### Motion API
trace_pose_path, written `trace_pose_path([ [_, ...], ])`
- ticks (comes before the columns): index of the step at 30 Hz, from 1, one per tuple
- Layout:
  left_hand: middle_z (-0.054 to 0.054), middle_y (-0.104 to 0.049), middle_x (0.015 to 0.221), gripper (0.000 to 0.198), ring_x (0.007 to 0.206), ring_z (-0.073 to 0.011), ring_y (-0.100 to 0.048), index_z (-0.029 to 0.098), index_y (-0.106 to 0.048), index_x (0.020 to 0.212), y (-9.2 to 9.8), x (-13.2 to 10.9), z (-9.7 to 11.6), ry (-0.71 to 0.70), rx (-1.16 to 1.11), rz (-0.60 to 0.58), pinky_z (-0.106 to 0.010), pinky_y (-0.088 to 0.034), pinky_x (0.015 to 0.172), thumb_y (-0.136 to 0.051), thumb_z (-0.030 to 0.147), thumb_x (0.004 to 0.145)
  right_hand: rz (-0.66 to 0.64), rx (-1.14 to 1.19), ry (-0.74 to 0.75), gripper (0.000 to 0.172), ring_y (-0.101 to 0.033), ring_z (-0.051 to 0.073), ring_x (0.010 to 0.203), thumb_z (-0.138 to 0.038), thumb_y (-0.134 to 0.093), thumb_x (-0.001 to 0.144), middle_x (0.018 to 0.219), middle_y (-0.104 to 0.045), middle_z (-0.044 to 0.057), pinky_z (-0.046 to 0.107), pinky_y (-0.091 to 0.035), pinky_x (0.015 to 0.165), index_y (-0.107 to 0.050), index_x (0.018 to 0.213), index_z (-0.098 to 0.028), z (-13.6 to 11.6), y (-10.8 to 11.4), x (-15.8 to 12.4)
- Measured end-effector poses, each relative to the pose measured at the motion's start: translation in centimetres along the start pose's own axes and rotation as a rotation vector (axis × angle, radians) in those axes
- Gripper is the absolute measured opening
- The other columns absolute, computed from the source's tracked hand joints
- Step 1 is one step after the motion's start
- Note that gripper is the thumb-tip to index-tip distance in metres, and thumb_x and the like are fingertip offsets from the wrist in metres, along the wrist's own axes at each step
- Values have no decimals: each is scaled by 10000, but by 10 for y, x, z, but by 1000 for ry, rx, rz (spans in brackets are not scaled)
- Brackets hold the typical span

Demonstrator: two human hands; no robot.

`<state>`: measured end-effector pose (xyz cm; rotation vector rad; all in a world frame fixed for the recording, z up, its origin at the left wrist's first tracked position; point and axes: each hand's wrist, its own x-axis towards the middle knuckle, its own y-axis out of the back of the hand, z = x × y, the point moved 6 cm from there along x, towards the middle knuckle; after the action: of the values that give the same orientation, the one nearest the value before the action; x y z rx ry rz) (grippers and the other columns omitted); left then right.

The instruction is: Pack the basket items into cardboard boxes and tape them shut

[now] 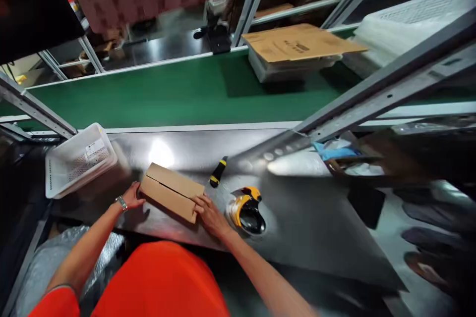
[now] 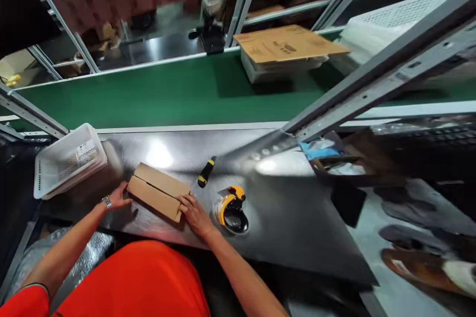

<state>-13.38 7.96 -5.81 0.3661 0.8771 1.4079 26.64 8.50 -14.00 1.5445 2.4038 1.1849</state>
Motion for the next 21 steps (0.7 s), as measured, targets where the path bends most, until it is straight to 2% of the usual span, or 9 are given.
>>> trace_pose_path([
  [2, -299, -591, 1895, 1109, 1877, -539, -455, 194, -605, 1773, -3, -12, -3, -23, 81, 2, -785, -356, 1547, -999, 345, 748, -86, -19, 4, 422, -730, 383, 1563, -41, -670, 863, 1558, -847, 169, 818, -605, 1370, -779, 1202, -266, -6, -6, -11],
  [4, -359, -330, 2047, 1313, 1974, -570, -196, 139, -446, 1905, -10, -19, 7, -113, 207, -14, -806, -204, 1588, -1042, 383, 762, -113, -21, -22, 438, -688, 401, 1643, -56, -685, 868, 1641, -819, 191, 839, -552, 1417, -793, 1244, -252, -13, -5, -16],
  [5, -379, -242, 2072, 1412, 1981, -596, -109, 120, -401, 1932, -17, -19, 17, -174, 273, -51, -825, -153, 1588, -1087, 412, 733, -116, -17, -35, 440, -682, 408, 1657, -61, -689, 867, 1661, -813, 195, 846, -535, 1429, -798, 1250, -251, -16, -4, -16],
  [7, -396, -165, 2087, 1576, 1970, -645, -33, 114, -390, 1945, -37, -14, 42, -283, 381, -169, -861, -84, 1573, -1182, 453, 625, -120, -4, -49, 442, -690, 418, 1660, -55, -687, 852, 1674, -814, 196, 845, -524, 1439, -807, 1232, -248, -20, -1, -13],
  [10, -397, -160, 2085, 1630, 1960, -671, -36, 107, -488, 1915, -63, 9, 85, -400, 467, -314, -843, -17, 1570, -1243, 445, 511, -133, -2, -48, 432, -697, 434, 1663, -26, -645, 848, 1668, -826, 203, 836, -502, 1453, -812, 1197, -221, -22, 3, -7],
  [14, -430, -260, 2045, 1407, 1957, -676, -56, 32, -671, 1780, -75, 40, 131, -510, 465, -385, -797, -6, 1577, -1210, 552, 589, -154, -20, -51, 429, -678, 440, 1692, -22, -604, 859, 1689, -815, 212, 822, -472, 1472, -809, 1189, -204, -27, 6, -2],
  [18, -413, -351, 2020, 1315, 1944, -701, -85, 58, -769, 1676, -73, 52, 140, -530, 443, -421, -809, -22, 1570, -1206, 590, 555, -93, 42, -80, 431, -715, 388, 1646, -73, -645, 877, 1682, -813, 197, 756, -556, 1430, -795, 1244, -242, -35, 16, -8],
  [21, -408, -450, 1972, 1163, 1923, -690, -197, 42, -773, 1649, -70, 53, 135, -536, 394, -402, -814, -81, 1564, -1150, 540, 668, 112, -4, -251, 357, -745, 409, 1567, -205, -654, 995, 1602, -820, 223, 698, -582, 1397, -780, 1328, -239, -27, 40, -26],
])
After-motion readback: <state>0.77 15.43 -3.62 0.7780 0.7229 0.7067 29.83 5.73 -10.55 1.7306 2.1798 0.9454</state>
